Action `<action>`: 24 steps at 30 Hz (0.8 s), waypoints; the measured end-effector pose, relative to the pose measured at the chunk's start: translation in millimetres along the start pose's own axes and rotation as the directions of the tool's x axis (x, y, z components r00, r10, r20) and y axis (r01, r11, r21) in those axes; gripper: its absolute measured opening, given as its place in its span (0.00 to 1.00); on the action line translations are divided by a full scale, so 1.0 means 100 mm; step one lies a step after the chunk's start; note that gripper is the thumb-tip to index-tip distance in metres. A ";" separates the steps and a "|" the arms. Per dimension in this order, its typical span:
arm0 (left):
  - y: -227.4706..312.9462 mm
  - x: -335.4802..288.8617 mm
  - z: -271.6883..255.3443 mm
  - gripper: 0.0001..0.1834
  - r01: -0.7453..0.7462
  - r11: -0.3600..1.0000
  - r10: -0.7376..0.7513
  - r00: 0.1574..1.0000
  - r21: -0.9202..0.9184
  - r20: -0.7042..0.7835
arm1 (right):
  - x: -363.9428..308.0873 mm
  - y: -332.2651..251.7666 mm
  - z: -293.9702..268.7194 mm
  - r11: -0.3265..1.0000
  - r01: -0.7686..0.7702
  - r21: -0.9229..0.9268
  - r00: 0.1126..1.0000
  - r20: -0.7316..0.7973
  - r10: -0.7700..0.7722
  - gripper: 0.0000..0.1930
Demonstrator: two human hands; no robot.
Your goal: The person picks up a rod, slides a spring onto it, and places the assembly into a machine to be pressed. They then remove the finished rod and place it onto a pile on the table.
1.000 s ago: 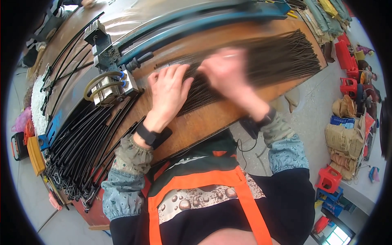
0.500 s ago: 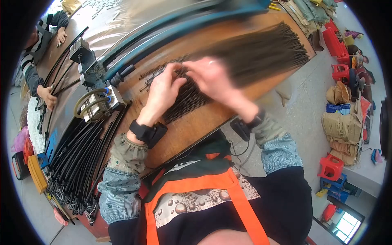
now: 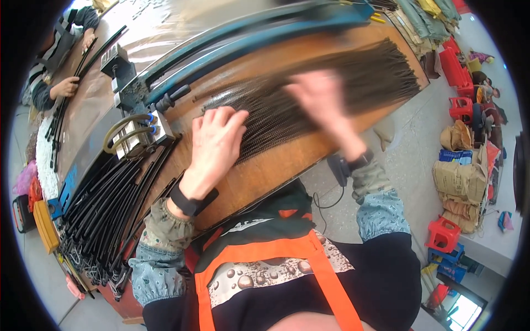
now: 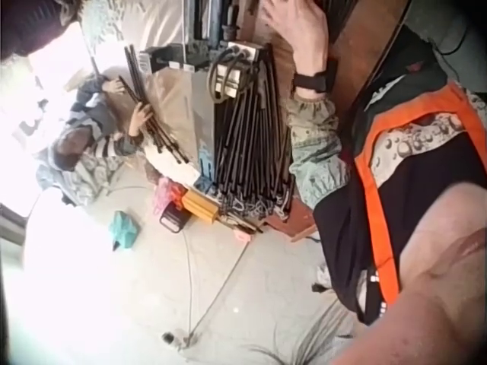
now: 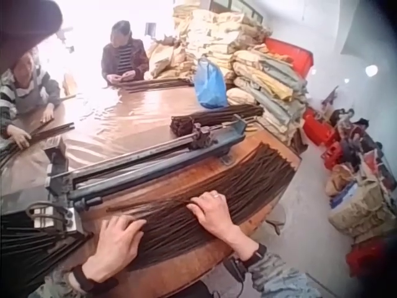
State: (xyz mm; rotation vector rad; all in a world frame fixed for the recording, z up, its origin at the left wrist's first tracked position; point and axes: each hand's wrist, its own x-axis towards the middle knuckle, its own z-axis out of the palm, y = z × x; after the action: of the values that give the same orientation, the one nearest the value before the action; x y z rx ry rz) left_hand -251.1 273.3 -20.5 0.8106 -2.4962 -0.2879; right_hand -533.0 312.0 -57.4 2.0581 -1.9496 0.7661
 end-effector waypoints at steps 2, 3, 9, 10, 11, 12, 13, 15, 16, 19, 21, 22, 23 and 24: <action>0.12 -0.16 -0.11 0.16 -0.016 0.999 0.015 1.000 0.031 0.026 | 0.07 -0.17 0.03 0.995 -0.062 0.080 0.998 0.016 0.061 0.15; 0.18 -0.24 -0.15 0.16 -0.043 0.999 0.043 0.997 -0.006 0.071 | 0.13 -0.26 0.03 0.988 -0.093 0.124 0.996 0.026 0.091 0.15; 0.34 -0.72 -0.39 0.16 -0.040 0.994 0.053 0.990 -0.099 0.134 | 0.47 -0.41 0.05 0.972 -0.234 -0.040 0.878 0.421 0.228 0.16; 0.34 -0.79 -0.46 0.16 -0.013 0.995 0.026 0.990 -0.097 0.138 | 0.46 -0.34 0.06 0.975 -0.216 -0.044 0.886 0.411 0.215 0.16; 0.33 -0.84 -0.51 0.15 0.011 0.995 0.003 0.990 -0.098 0.141 | 0.46 -0.28 0.07 0.978 -0.200 -0.051 0.894 0.400 0.203 0.16; 0.30 -0.92 -0.54 0.15 0.022 0.995 -0.009 0.990 -0.095 0.138 | 0.48 -0.28 0.05 0.981 -0.191 -0.046 0.894 0.405 0.193 0.16; 0.27 -1.00 -0.56 0.15 0.056 0.994 -0.041 0.988 -0.096 0.152 | 0.51 -0.26 0.02 0.952 -0.272 0.137 0.904 0.376 0.204 0.15; 0.23 -1.09 -0.59 0.14 0.114 0.988 -0.095 0.980 -0.100 0.176 | 0.56 -0.26 -0.05 0.787 -0.386 0.481 0.913 0.322 0.251 0.13; 0.23 -1.07 -0.59 0.14 0.112 0.988 -0.094 0.981 -0.102 0.170 | 0.56 -0.27 -0.06 0.791 -0.382 0.478 0.915 0.319 0.249 0.13; 0.19 -0.88 -0.52 0.12 0.112 0.990 -0.101 0.987 -0.087 0.122 | 0.55 -0.28 -0.13 0.755 -0.486 0.441 0.856 0.413 0.310 0.12; 0.16 -0.68 -0.41 0.12 0.079 0.990 -0.075 0.996 -0.120 0.043 | 0.52 -0.25 -0.13 0.880 -0.387 0.276 0.888 0.369 0.275 0.12; 0.14 -0.56 -0.35 0.11 0.053 0.988 -0.058 0.998 -0.146 -0.027 | 0.51 -0.23 -0.14 0.955 -0.278 0.102 0.912 0.341 0.229 0.12; 0.10 -0.46 -0.27 0.11 0.060 0.987 -0.064 0.998 -0.148 -0.025 | 0.51 -0.25 -0.11 0.984 -0.162 -0.074 0.926 0.334 0.177 0.13; 0.05 -0.35 -0.17 0.13 0.071 0.995 -0.071 0.997 -0.074 -0.003 | 0.50 -0.26 -0.10 0.984 -0.161 -0.071 0.924 0.341 0.175 0.13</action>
State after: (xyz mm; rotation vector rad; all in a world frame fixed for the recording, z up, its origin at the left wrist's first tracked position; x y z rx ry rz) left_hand -220.0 297.7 -17.6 0.8698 -2.4398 -0.4003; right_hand -509.9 276.0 -19.2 2.1378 -2.3301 0.4046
